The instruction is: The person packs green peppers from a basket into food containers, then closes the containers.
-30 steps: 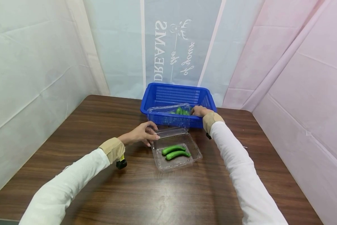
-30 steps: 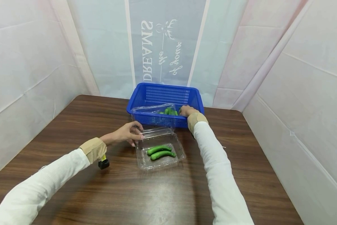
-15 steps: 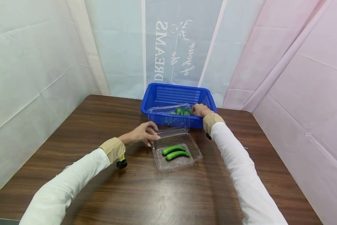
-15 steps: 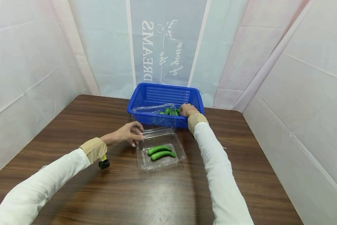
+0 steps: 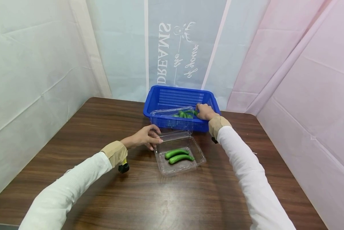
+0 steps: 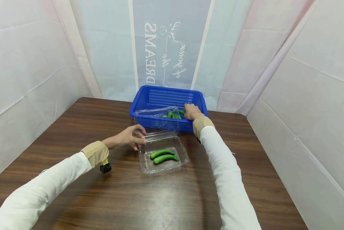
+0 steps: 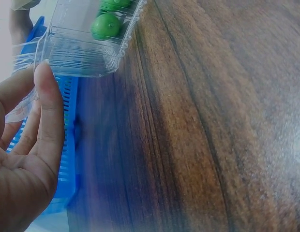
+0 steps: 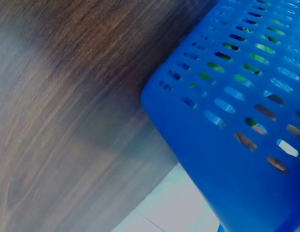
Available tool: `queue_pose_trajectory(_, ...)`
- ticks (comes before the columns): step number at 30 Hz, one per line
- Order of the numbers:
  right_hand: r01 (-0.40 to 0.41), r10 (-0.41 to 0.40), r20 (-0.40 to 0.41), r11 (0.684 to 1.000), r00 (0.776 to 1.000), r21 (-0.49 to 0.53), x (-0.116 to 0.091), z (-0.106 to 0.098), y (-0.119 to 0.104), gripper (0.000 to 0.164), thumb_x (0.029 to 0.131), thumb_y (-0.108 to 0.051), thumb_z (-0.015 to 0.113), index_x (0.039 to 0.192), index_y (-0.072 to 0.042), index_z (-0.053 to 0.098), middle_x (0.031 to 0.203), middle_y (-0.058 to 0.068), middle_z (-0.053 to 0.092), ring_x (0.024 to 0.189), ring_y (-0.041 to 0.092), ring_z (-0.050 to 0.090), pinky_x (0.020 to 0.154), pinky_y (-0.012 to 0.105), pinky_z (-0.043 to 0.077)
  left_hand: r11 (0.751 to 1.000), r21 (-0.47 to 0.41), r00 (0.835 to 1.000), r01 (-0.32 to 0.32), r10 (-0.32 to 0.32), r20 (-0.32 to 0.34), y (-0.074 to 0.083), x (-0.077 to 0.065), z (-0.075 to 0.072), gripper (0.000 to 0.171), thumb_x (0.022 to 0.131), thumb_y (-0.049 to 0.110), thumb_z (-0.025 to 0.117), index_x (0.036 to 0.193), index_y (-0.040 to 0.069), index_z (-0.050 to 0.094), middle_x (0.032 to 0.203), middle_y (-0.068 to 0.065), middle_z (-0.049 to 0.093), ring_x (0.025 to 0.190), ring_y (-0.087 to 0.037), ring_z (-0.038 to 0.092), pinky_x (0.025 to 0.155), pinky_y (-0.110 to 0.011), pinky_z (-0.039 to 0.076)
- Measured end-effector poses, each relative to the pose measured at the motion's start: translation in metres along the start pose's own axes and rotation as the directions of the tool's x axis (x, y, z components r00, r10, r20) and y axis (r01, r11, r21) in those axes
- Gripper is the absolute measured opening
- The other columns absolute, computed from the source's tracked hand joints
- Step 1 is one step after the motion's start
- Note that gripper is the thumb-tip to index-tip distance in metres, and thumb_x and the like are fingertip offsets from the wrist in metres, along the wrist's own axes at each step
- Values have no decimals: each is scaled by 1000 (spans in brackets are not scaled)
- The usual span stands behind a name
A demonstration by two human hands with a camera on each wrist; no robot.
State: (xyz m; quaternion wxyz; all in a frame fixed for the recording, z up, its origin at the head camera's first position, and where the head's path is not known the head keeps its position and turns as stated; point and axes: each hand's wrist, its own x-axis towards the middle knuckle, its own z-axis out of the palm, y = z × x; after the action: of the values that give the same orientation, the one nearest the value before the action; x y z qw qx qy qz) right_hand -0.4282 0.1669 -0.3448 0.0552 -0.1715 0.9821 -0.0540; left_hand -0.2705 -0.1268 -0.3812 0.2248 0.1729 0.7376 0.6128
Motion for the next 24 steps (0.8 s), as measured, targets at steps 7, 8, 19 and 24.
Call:
queue_pose_trajectory(7,39,-38,-38,999,999,29,-6,-7,3,35,84,-13,58,116,0,55,113,18,55,103,34,50,86,48,41,1000,10,1000,6,-6,-4,-11,6,-4,48,80,8,66,117,-3,38,96,-26,57,69,-35,59,65,-59,46)
queue_pose_trajectory(8,50,-48,-49,998,998,31,-8,-8,4,34,84,-13,58,115,0,56,111,18,56,102,33,51,85,48,41,1000,12,1000,7,-7,-7,-14,7,-5,48,80,9,66,117,-2,38,95,-25,58,69,-34,59,65,-59,46)
queue_pose_trajectory(19,184,-161,-216,978,963,95,-22,-20,13,26,82,-7,61,105,4,61,93,17,63,86,27,59,74,41,48,999,50,999,-12,14,-42,-21,11,-4,45,78,15,68,113,5,40,93,-20,59,67,-30,60,61,-54,49)
queue_pose_trajectory(24,251,-219,-262,963,940,95,-27,-23,16,25,82,-5,61,104,5,61,93,18,63,86,28,58,74,41,48,999,42,999,-9,10,-41,-22,11,-3,45,78,15,68,112,5,40,93,-20,59,67,-30,60,62,-54,49)
